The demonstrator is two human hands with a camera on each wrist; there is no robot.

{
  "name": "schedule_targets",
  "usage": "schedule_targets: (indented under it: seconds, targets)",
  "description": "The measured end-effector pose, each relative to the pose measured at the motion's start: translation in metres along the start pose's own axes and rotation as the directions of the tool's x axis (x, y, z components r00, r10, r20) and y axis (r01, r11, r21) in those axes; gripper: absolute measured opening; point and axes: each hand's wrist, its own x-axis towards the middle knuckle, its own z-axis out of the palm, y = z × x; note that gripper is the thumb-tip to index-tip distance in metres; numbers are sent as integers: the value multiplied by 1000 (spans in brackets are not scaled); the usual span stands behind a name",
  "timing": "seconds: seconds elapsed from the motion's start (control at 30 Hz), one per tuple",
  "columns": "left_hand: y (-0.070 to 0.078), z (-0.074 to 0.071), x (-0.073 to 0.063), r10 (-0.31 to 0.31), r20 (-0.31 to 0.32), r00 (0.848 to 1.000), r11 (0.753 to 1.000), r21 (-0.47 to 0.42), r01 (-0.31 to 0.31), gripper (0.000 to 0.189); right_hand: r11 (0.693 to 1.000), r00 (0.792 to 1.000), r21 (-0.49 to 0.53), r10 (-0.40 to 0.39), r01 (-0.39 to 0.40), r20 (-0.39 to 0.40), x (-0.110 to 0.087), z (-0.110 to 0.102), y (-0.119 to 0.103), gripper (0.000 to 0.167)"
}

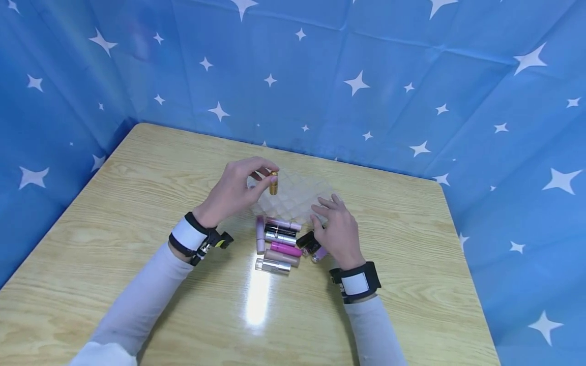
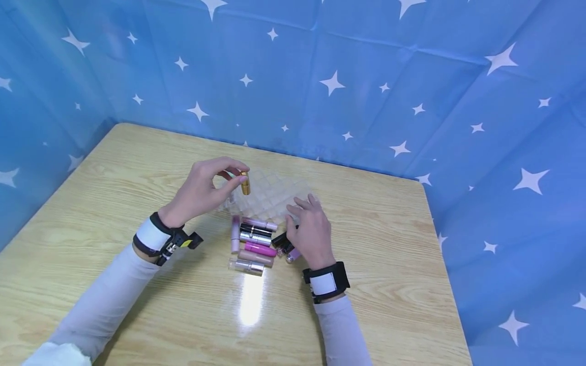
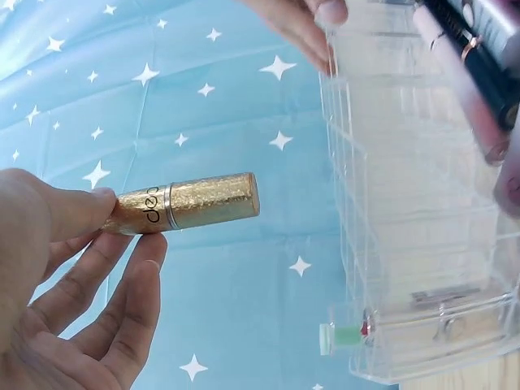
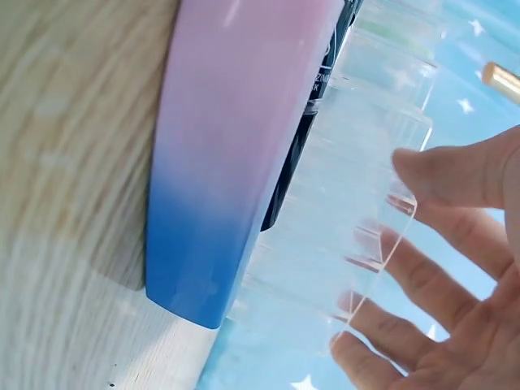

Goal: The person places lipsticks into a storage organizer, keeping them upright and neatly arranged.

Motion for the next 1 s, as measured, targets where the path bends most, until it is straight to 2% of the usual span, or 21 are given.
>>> schedule_targets:
  seconds: [0.2,0.5,0.77,1.0]
  targets:
    - [-11,-4,10,-39,-37,999,999,11,39,21,1000,1000,8,-10,10,-10,2,1,-2,24]
    - [-42,2,20,-104,-110,988,995,-20,103,21,1000,1000,12,17,-17,11,1,1,-1,24]
    - [-58,8,22,-132,-106,986,991,-22,130,21,1000,1000,10,21,-21,4,1,-1,-2,24]
    - [-72,16,20,-188,-68,980,982,-30,187,23,1000,1000,9,27,-27,11,1,0,-2,25]
